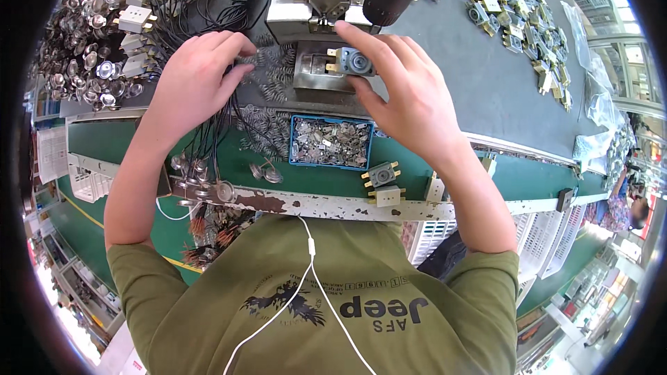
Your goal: Assembling small electronic components using an electric screwdriver at a factory workstation.
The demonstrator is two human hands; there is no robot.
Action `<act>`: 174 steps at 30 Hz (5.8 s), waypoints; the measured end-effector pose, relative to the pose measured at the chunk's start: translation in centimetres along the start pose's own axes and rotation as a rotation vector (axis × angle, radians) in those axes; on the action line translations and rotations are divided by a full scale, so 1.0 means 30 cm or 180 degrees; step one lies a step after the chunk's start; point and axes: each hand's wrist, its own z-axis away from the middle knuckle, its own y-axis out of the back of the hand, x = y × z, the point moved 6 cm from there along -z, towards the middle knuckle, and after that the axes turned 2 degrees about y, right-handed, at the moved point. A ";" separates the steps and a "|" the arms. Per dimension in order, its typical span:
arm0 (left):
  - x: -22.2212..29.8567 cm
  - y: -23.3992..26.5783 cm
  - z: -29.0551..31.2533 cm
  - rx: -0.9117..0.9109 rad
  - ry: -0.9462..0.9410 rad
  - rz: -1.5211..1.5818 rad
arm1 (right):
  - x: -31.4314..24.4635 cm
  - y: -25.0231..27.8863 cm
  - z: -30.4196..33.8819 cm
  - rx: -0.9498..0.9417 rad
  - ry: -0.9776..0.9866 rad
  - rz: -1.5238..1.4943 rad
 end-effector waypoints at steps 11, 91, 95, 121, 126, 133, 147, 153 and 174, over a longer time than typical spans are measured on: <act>-0.023 0.021 0.020 0.0010 0.0554 0.1002 | 0.034 -0.114 0.015 -0.0060 -0.0002 -0.0169; 0.119 -0.029 -0.118 -0.0160 -0.0091 0.1365 | 0.067 -0.082 0.011 -0.0005 -0.0135 -0.0474; 0.099 -0.007 -0.085 -0.0162 0.0122 0.1322 | 0.052 -0.133 -0.016 -0.0199 0.0513 -0.0138; 0.073 -0.023 -0.039 -0.0030 0.0070 0.1373 | 0.036 -0.141 -0.012 -0.0278 0.0145 0.0317; 0.079 -0.025 -0.058 0.0152 0.0004 0.1398 | -0.031 -0.077 0.031 -0.0237 0.0123 0.0266; 0.154 -0.094 -0.156 0.0310 -0.0439 0.1246 | -0.069 -0.096 0.150 -0.0569 -0.0200 0.0173; 0.187 -0.067 -0.166 -0.0013 -0.0302 0.1064 | -0.009 -0.037 0.280 0.0253 -0.1591 -0.2781; 0.237 -0.060 -0.084 -0.0813 -0.0778 0.1289 | 0.024 -0.028 0.205 -0.0489 -0.1772 -0.2558; 0.167 -0.020 -0.032 -0.0425 -0.0317 0.1830 | 0.032 -0.133 0.168 0.0136 -0.2015 -0.2943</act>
